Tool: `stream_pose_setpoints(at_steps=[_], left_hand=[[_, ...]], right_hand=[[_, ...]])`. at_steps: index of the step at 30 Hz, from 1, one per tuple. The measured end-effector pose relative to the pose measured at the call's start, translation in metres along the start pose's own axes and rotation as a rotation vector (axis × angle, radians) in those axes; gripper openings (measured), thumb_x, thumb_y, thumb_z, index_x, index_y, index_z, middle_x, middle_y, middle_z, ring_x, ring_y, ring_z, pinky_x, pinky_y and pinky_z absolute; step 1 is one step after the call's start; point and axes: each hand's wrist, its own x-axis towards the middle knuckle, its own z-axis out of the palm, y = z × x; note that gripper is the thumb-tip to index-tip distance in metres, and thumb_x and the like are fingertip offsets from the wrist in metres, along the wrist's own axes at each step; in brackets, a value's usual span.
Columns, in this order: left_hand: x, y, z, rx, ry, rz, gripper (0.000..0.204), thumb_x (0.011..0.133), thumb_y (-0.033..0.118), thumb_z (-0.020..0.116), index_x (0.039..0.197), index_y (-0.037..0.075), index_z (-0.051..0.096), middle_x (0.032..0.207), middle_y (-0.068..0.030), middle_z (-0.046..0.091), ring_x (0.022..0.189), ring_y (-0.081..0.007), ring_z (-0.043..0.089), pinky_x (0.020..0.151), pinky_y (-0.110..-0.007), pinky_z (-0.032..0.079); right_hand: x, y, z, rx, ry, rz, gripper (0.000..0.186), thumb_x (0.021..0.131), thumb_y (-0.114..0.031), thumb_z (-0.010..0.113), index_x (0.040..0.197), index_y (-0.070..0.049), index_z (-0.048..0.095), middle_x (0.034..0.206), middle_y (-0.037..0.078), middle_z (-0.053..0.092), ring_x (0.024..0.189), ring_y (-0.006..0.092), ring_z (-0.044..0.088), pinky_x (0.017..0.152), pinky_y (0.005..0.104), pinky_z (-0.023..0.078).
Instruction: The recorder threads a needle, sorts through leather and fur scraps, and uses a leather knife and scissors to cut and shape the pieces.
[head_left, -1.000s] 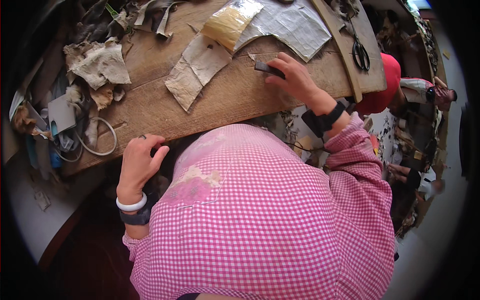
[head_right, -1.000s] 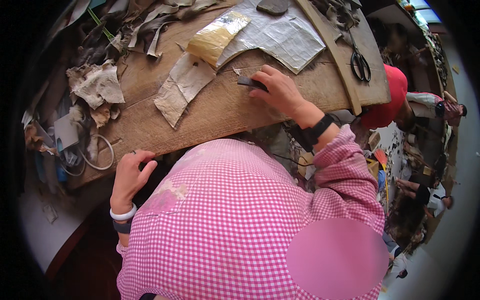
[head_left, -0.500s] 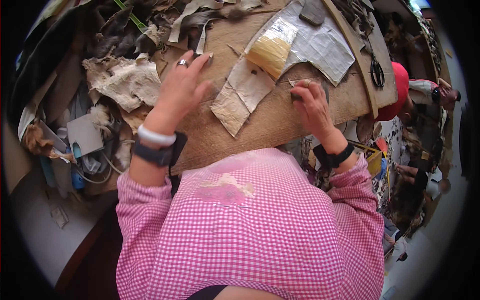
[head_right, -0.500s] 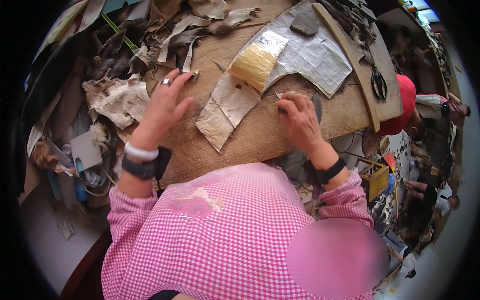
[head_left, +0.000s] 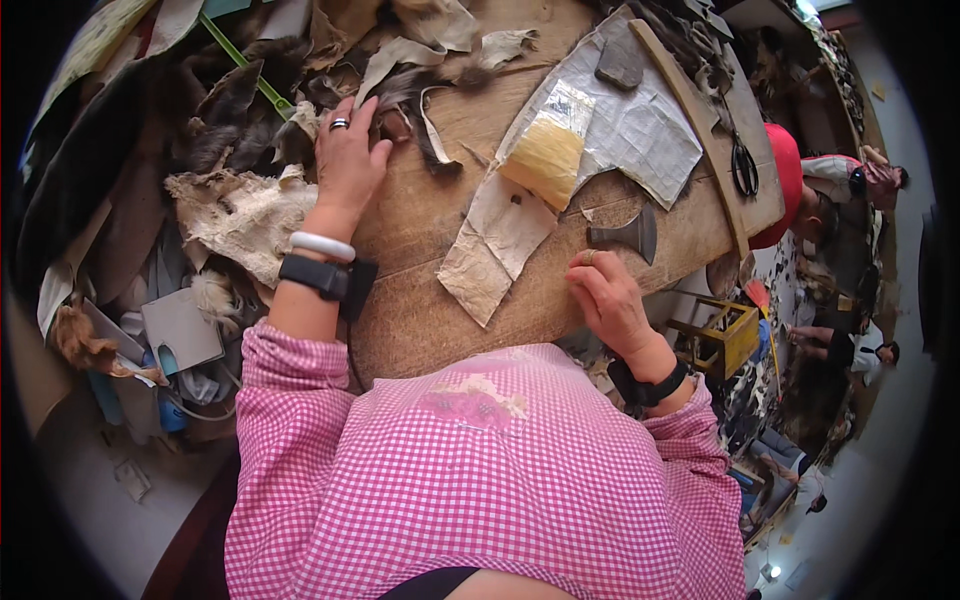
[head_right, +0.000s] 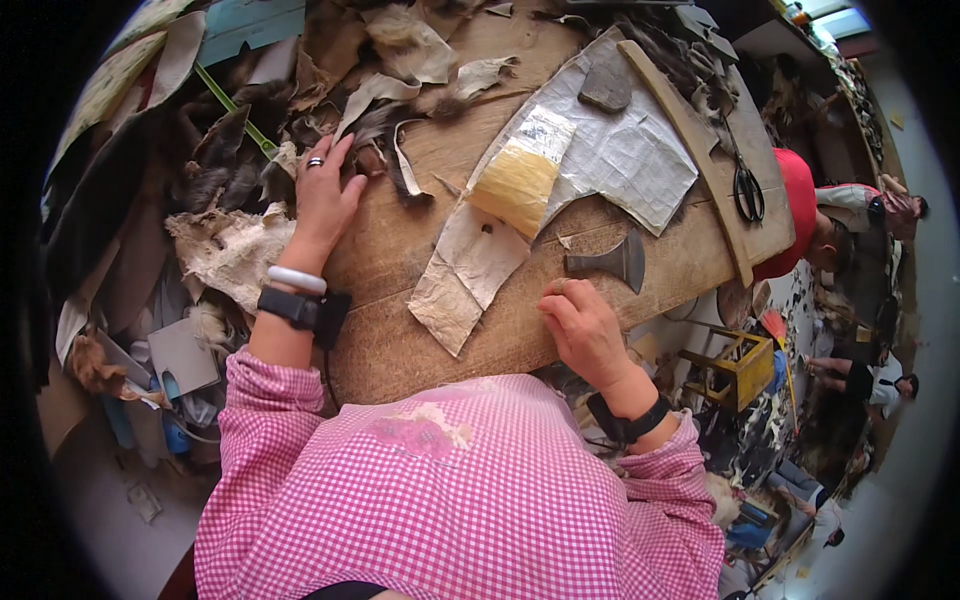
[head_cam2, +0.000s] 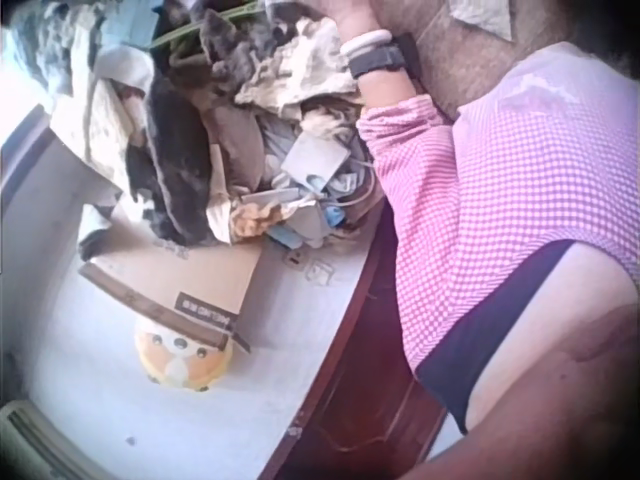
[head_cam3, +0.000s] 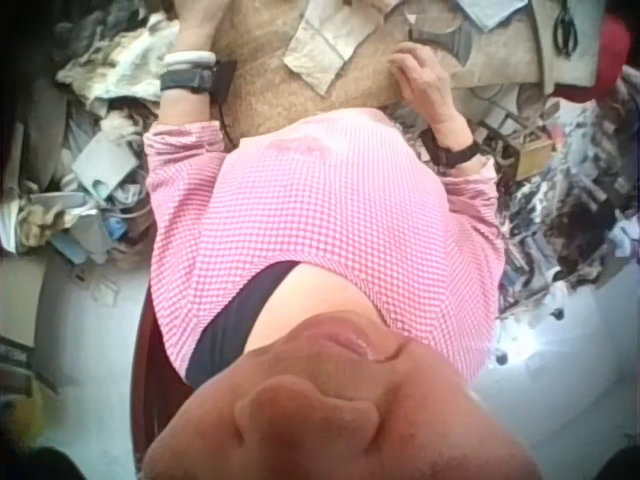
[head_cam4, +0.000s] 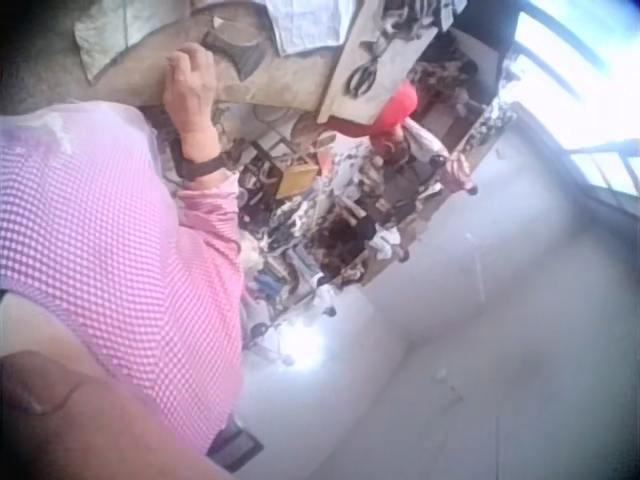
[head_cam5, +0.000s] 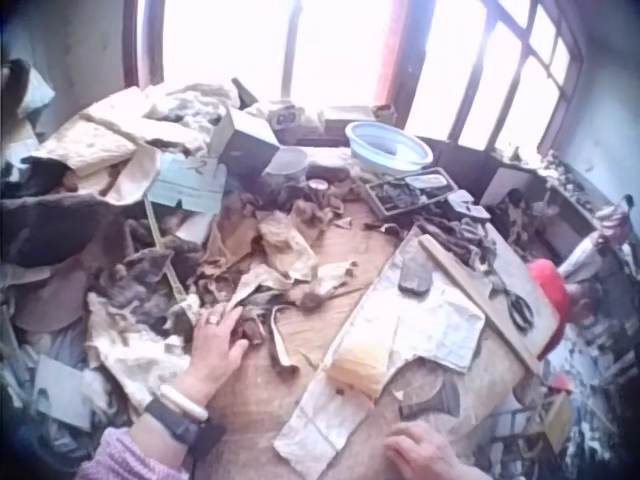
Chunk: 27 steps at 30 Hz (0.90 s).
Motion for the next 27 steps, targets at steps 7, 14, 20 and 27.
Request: stream_pose_setpoints(at_steps=[7, 14, 20, 27], left_hand=[[-0.028, 0.01, -0.049, -0.869, -0.054, -0.362, 0.016, 0.09, 0.001, 0.065, 0.105, 0.001, 0.07, 0.091, 0.0016, 0.067, 0.081, -0.0027, 0.057, 0.072, -0.017, 0.045], [-0.08, 0.058, -0.086, -1.03, -0.12, -0.338, 0.02, 0.087, -0.009, 0.059, 0.101, 0.002, 0.069, 0.099, -0.0003, 0.068, 0.091, -0.007, 0.061, 0.081, -0.022, 0.048], [-0.102, 0.104, -0.089, -0.838, -0.301, -0.016, 0.032, 0.077, -0.016, 0.055, 0.099, 0.003, 0.07, 0.104, -0.0137, 0.068, 0.098, -0.0239, 0.066, 0.085, -0.031, 0.051], [-0.105, 0.117, -0.095, -0.612, -0.378, 0.235, 0.028, 0.071, -0.008, 0.062, 0.094, 0.006, 0.068, 0.1, -0.0132, 0.067, 0.091, -0.0314, 0.066, 0.075, -0.038, 0.053]], right_hand=[[0.024, 0.001, -0.002, 0.044, -0.096, -0.087, 0.012, 0.082, -0.004, 0.065, 0.093, -0.004, 0.059, 0.09, 0.01, 0.057, 0.084, 0.0296, 0.057, 0.072, 0.0372, 0.048], [0.067, -0.01, 0.002, 0.369, -0.277, -0.058, 0.015, 0.092, -0.013, 0.063, 0.102, -0.002, 0.062, 0.093, 0.012, 0.061, 0.085, 0.0281, 0.061, 0.07, 0.0357, 0.048], [0.111, -0.029, 0.028, 1.226, -0.482, 0.506, 0.03, 0.094, -0.017, 0.064, 0.114, 0.004, 0.059, 0.109, 0.005, 0.065, 0.094, 0.0121, 0.061, 0.08, 0.0276, 0.05], [0.137, -0.043, 0.031, 1.408, -0.423, 0.467, 0.033, 0.088, -0.007, 0.062, 0.119, 0.002, 0.056, 0.105, 0.007, 0.065, 0.087, 0.0128, 0.065, 0.079, 0.026, 0.052]])
